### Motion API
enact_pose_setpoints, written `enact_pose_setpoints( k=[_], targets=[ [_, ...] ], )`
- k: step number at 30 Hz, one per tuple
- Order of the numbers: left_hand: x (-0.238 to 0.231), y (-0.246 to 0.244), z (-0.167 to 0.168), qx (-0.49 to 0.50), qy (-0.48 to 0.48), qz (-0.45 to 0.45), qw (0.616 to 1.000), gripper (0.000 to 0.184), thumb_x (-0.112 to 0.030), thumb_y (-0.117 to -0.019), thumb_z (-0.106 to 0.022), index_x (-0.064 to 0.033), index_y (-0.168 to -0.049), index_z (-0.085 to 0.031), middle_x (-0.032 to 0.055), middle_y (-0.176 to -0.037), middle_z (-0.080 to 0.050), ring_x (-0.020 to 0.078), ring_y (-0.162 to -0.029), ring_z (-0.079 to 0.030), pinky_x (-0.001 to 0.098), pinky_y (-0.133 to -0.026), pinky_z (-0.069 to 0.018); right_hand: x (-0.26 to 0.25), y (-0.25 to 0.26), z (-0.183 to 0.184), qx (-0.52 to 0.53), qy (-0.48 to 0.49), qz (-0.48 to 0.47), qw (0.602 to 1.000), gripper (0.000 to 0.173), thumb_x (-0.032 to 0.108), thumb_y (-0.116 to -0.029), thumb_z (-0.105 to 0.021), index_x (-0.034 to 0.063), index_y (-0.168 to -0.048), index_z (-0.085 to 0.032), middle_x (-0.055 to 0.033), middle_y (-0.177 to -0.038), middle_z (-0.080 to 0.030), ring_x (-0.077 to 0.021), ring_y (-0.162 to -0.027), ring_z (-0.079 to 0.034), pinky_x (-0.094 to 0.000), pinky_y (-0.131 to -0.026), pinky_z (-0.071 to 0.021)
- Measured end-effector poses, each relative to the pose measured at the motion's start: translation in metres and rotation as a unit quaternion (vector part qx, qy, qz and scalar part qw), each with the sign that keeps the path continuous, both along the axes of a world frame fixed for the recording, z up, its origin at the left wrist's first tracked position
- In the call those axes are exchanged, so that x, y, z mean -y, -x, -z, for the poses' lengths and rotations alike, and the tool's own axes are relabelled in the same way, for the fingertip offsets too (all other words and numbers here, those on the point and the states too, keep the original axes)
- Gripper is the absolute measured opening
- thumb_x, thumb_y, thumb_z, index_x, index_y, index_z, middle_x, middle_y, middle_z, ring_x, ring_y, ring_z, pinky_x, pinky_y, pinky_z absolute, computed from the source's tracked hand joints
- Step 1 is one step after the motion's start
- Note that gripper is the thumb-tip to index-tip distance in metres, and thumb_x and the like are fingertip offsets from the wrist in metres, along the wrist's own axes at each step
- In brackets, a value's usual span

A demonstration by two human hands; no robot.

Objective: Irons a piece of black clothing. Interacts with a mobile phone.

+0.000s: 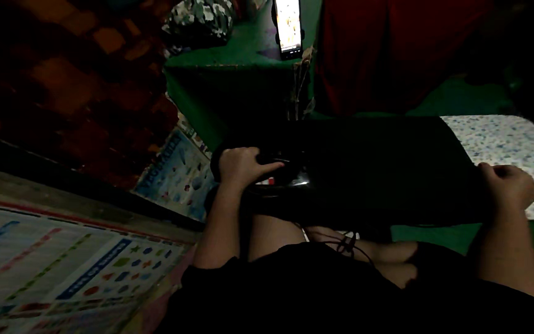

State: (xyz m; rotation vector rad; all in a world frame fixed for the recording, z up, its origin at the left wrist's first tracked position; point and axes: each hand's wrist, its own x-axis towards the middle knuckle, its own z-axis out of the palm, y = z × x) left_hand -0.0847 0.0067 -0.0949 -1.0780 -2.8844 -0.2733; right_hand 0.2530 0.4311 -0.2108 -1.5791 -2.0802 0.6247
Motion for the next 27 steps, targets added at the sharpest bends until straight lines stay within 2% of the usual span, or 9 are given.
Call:
enact_pose_setpoints(
  k=[7, 13, 16, 18, 19, 20, 22, 25, 27],
  targets=[
    [0.03, 0.037, -0.007, 0.02, 0.003, -0.097, 0.995, 0.068, -0.065, -0.0867, -0.07, 0.0007, -0.101, -0.072, 0.0283, -0.099, -0.07, 0.0487, -0.103, -0.066, 0.0693, -0.088, -0.0454, 0.0, 0.002, 0.001, 0.007, -0.006, -0.006, 1.0, 0.053, 0.044, -0.1059, -0.052, -0.0034, -0.125, -0.066, -0.0333, -0.127, -0.064, -0.051, -0.123, -0.058, -0.0718, -0.102, -0.0397],
    [-0.003, 0.007, -0.007, 0.003, -0.012, -0.057, 0.998, 0.07, -0.066, -0.0885, -0.067, 0.002, -0.099, -0.072, 0.027, -0.097, -0.071, 0.0467, -0.101, -0.067, 0.0666, -0.09, -0.0458, 0.002, 0.001, -0.004, -0.006, 0.009, -0.03, 0.999, 0.054, 0.044, -0.104, -0.057, -0.0055, -0.123, -0.066, -0.0339, -0.124, -0.064, -0.0507, -0.121, -0.059, -0.0706, -0.102, -0.0404],
    [-0.039, -0.021, -0.006, 0.002, -0.024, -0.002, 1.0, 0.068, -0.066, -0.0907, -0.064, 0.0016, -0.098, -0.072, 0.024, -0.096, -0.072, 0.0428, -0.1, -0.069, 0.0625, -0.093, -0.046, 0.019, 0.013, -0.038, -0.045, 0.073, -0.113, 0.99, 0.054, 0.036, -0.1068, -0.058, -0.0101, -0.135, -0.055, -0.0374, -0.13, -0.058, -0.05, -0.122, -0.057, -0.0651, -0.106, -0.0403],
    [-0.068, -0.042, -0.002, 0.021, -0.045, 0.053, 0.997, 0.063, -0.061, -0.0956, -0.06, 0.0006, -0.105, -0.072, 0.0226, -0.101, -0.072, 0.0404, -0.104, -0.068, 0.0603, -0.1, -0.0429, 0.052, 0.035, -0.072, -0.089, -0.013, -0.185, 0.979, 0.051, 0.026, -0.1068, -0.058, -0.017, -0.134, -0.051, -0.0427, -0.127, -0.056, -0.0538, -0.117, -0.056, -0.0634, -0.104, -0.0417],
    [-0.081, -0.049, 0.004, 0.015, -0.089, 0.096, 0.991, 0.058, -0.056, -0.0981, -0.059, 0.0003, -0.104, -0.073, 0.0216, -0.1, -0.073, 0.0391, -0.102, -0.069, 0.0597, -0.097, -0.0445, 0.07, 0.049, -0.088, -0.106, -0.094, -0.225, 0.964, 0.05, 0.023, -0.1058, -0.059, -0.0193, -0.131, -0.053, -0.0443, -0.127, -0.056, -0.0556, -0.117, -0.056, -0.0628, -0.103, -0.043],
    [-0.094, -0.056, 0.009, 0.02, -0.149, 0.142, 0.978, 0.051, -0.047, -0.1007, -0.058, 0.0006, -0.106, -0.073, 0.021, -0.102, -0.073, 0.0379, -0.102, -0.07, 0.0586, -0.095, -0.0468, 0.091, 0.065, -0.104, -0.123, -0.171, -0.261, 0.942, 0.05, 0.024, -0.1045, -0.059, -0.0191, -0.129, -0.055, -0.0435, -0.127, -0.056, -0.0537, -0.116, -0.057, -0.0586, -0.102, -0.0453],
    [-0.111, -0.065, 0.008, 0.097, -0.278, 0.224, 0.929, 0.036, -0.025, -0.1048, -0.055, 0.0049, -0.118, -0.069, 0.0233, -0.121, -0.069, 0.0342, -0.114, -0.067, 0.0505, -0.1, -0.05, 0.139, 0.096, -0.132, -0.131, -0.26, -0.339, 0.895, 0.052, 0.029, -0.0995, -0.066, -0.0158, -0.125, -0.059, -0.0404, -0.126, -0.058, -0.051, -0.115, -0.059, -0.0564, -0.101, -0.0488],
    [-0.116, -0.053, 0.011, 0.257, -0.472, 0.258, 0.803, 0.036, -0.01, -0.1056, -0.044, 0.0093, -0.135, -0.054, 0.0253, -0.141, -0.053, 0.0243, -0.125, -0.058, 0.0361, -0.1, -0.0521, 0.2, 0.138, -0.152, -0.022, -0.212, -0.442, 0.871, 0.064, 0.039, -0.0836, -0.085, -0.0032, -0.128, -0.065, -0.0323, -0.128, -0.061, -0.0508, -0.12, -0.058, -0.0669, -0.103, -0.0435],
    [-0.103, -0.035, 0.022, 0.231, -0.516, 0.22, 0.795, 0.039, -0.01, -0.1055, -0.042, 0.0098, -0.137, -0.052, 0.026, -0.145, -0.051, 0.0239, -0.129, -0.054, 0.0347, -0.104, -0.048, 0.206, 0.168, -0.142, 0.08, -0.156, -0.489, 0.854, 0.064, 0.036, -0.0822, -0.087, -0.0005, -0.129, -0.065, -0.0283, -0.129, -0.062, -0.0475, -0.122, -0.058, -0.0663, -0.107, -0.0391]
  ],
)
